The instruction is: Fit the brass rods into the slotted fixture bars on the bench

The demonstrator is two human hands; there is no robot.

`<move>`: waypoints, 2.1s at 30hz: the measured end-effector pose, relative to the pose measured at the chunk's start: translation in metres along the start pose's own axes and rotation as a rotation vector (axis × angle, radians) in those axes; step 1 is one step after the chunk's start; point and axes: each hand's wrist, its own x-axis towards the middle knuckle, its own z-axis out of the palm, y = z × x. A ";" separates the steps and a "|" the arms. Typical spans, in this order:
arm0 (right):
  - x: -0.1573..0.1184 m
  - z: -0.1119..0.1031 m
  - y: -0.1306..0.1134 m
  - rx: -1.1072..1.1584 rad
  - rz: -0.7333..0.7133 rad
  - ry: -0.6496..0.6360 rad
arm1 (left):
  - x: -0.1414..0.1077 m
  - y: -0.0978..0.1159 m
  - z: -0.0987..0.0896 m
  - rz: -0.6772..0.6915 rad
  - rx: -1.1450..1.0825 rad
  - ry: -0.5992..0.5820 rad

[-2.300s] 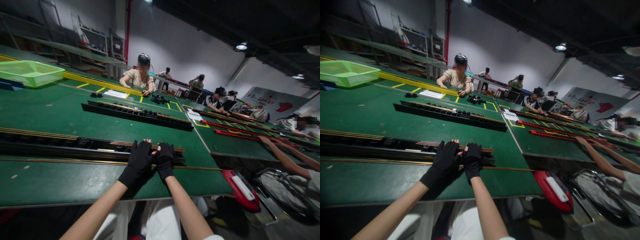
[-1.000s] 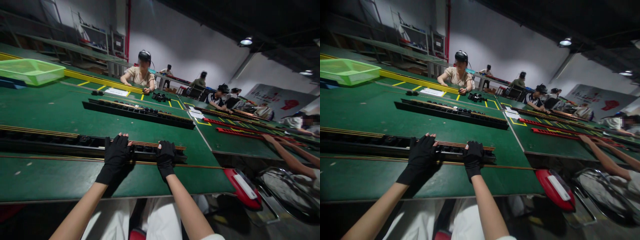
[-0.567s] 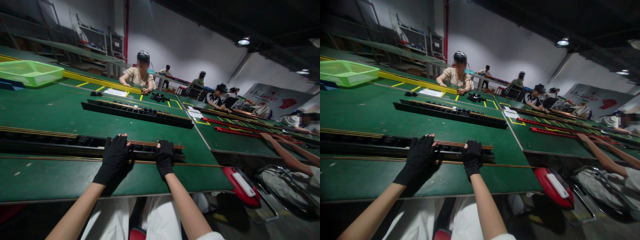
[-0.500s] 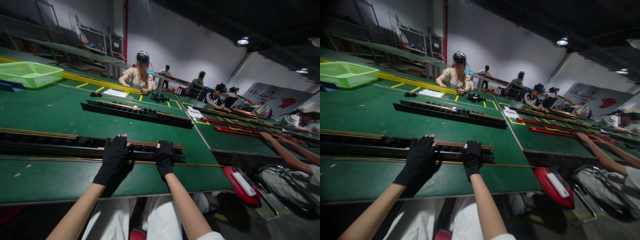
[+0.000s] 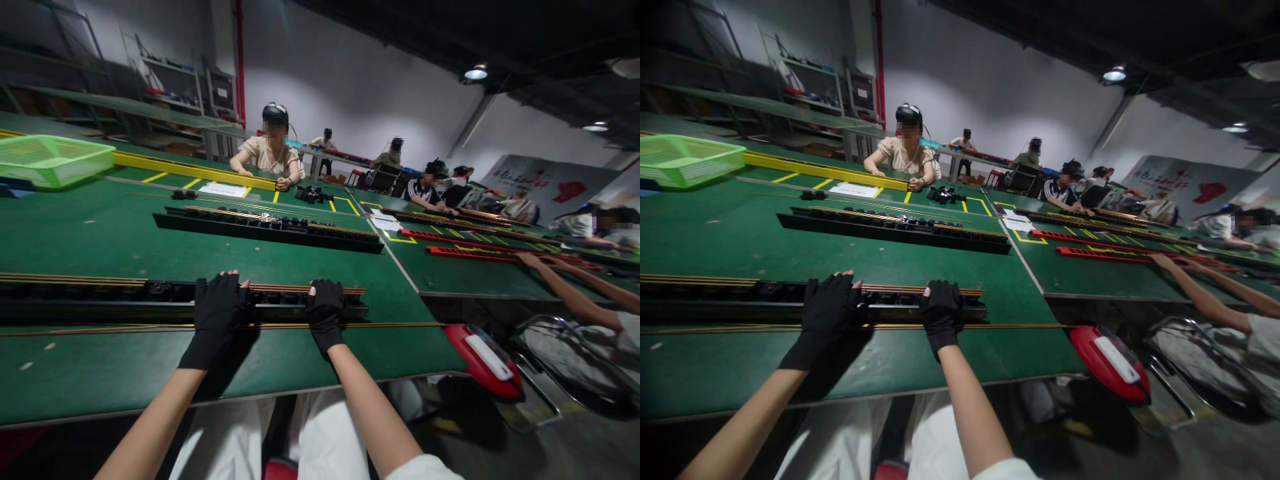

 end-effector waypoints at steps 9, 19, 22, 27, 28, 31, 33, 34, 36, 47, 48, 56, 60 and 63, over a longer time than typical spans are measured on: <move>0.001 -0.002 -0.001 0.001 -0.002 0.018 | -0.002 -0.004 0.001 0.055 0.003 0.048; -0.001 0.001 -0.002 -0.002 0.031 -0.026 | -0.001 0.014 -0.001 0.098 -0.094 0.036; -0.001 0.001 -0.001 0.002 0.017 -0.013 | -0.003 0.016 0.003 0.090 -0.078 0.058; -0.001 0.001 -0.001 -0.023 -0.005 0.014 | -0.004 0.022 0.009 0.154 -0.111 0.119; 0.000 0.001 0.000 -0.022 -0.007 0.015 | -0.003 0.024 0.011 0.163 -0.125 0.124; -0.001 0.002 0.000 -0.013 -0.005 0.009 | 0.000 0.028 0.019 0.174 -0.133 0.103; -0.001 0.003 0.000 -0.010 0.001 -0.001 | 0.002 0.030 0.022 0.151 -0.113 0.091; -0.002 0.004 0.000 -0.007 0.001 -0.008 | 0.002 0.030 0.022 0.138 -0.101 0.087; -0.002 0.004 0.000 0.000 0.004 -0.020 | 0.003 0.031 0.022 0.135 -0.083 0.089; -0.001 0.001 -0.001 0.001 0.019 -0.039 | 0.000 0.041 0.024 0.204 -0.125 0.071; -0.001 0.001 -0.002 0.000 0.022 -0.039 | 0.000 0.040 0.024 0.204 -0.132 0.063; -0.001 0.001 -0.001 0.003 0.016 -0.039 | 0.002 0.041 0.017 0.210 -0.120 0.001; 0.000 0.001 -0.001 -0.014 0.014 -0.034 | 0.004 0.039 0.016 0.242 -0.067 -0.010; 0.000 0.001 -0.001 -0.011 0.011 -0.031 | 0.007 0.041 0.015 0.240 -0.081 0.036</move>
